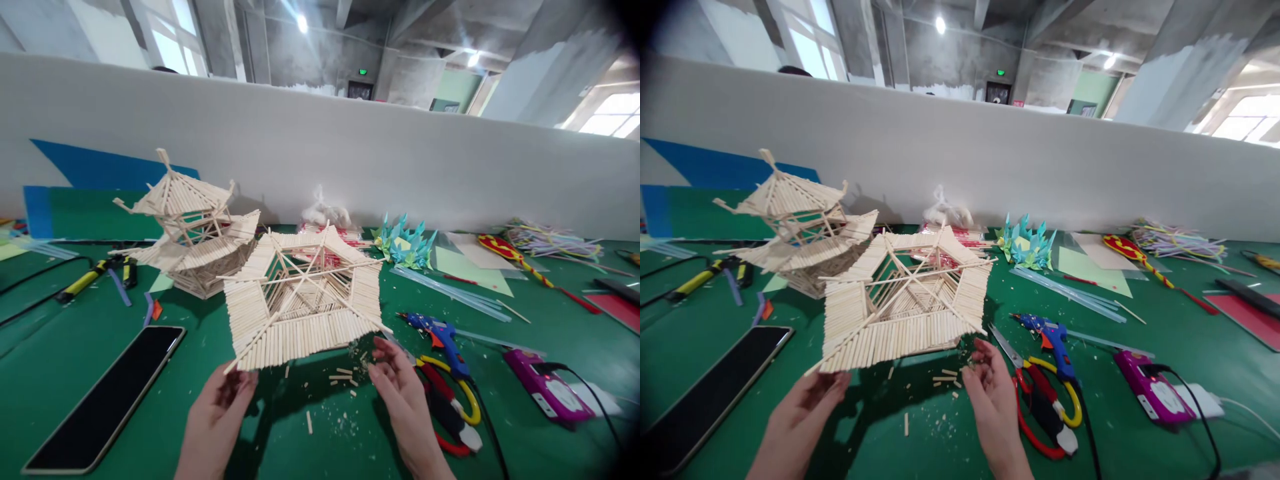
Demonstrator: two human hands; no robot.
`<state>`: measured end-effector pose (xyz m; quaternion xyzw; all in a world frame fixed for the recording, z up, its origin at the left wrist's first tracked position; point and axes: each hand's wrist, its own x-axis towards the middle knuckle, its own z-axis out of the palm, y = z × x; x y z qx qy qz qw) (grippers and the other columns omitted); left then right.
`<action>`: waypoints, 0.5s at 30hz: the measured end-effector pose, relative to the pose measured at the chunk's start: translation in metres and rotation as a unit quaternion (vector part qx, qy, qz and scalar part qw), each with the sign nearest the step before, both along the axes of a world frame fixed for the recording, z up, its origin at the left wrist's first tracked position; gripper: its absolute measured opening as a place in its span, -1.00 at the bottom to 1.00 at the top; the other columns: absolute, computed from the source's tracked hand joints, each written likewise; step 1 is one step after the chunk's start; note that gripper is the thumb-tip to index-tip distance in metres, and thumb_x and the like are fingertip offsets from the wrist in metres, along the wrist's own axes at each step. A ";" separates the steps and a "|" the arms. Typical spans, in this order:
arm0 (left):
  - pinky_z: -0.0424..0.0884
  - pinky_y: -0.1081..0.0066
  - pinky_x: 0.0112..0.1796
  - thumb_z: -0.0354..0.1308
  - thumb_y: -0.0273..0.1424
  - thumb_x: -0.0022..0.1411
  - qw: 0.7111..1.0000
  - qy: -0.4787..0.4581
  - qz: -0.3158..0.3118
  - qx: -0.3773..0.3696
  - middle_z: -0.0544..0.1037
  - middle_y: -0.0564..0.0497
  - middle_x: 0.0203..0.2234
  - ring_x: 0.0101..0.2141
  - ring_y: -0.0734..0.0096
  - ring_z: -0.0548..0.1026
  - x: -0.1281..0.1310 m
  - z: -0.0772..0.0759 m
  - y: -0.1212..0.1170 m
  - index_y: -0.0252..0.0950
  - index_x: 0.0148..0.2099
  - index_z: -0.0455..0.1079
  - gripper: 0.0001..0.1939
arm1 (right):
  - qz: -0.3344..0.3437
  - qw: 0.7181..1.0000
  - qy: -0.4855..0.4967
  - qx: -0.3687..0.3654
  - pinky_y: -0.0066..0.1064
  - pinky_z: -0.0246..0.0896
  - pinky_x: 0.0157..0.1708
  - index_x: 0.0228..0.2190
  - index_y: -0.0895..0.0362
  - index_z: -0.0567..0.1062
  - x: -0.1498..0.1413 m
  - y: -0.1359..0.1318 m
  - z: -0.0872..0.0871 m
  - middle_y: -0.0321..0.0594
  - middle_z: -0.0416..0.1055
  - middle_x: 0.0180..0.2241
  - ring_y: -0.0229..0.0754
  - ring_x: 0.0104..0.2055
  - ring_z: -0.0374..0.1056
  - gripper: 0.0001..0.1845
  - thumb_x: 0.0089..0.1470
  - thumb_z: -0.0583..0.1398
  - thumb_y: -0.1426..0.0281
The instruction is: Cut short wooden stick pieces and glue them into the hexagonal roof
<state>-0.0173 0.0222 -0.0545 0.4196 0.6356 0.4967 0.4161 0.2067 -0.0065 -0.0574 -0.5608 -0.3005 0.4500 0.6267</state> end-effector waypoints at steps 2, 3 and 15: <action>0.38 0.39 -0.33 0.30 -0.31 -0.11 0.999 -0.026 -0.023 0.002 0.52 0.05 -0.46 -0.39 0.29 0.46 0.012 0.003 0.002 -0.26 -0.30 0.39 -0.72 | 0.036 0.999 -0.008 0.015 -0.50 0.07 -0.50 -0.19 0.13 0.38 -0.008 0.008 0.001 -0.30 0.31 -0.38 -0.30 -0.46 0.15 -0.55 -0.17 0.33 0.31; 0.38 0.36 -0.30 0.30 -0.32 -0.11 0.999 -0.038 -0.036 0.005 0.54 0.03 -0.43 -0.36 0.26 0.47 0.018 0.005 0.004 -0.27 -0.29 0.40 -0.72 | 0.049 0.999 -0.006 0.020 -0.50 0.05 -0.52 -0.23 0.14 0.39 -0.012 0.013 0.001 -0.33 0.30 -0.42 -0.31 -0.49 0.13 -0.58 -0.17 0.33 0.32; 0.15 0.43 -0.58 0.03 -0.18 0.13 0.987 -0.042 -0.157 -0.011 0.18 0.17 -0.68 -0.62 0.43 0.16 0.036 0.002 -0.008 -0.22 -0.59 0.22 -0.68 | 0.018 0.986 0.143 0.087 -0.49 -0.13 -0.60 -0.63 0.11 0.24 -0.022 0.012 -0.009 -0.47 -0.02 -0.67 -0.36 -0.62 -0.13 -0.66 0.08 0.11 0.23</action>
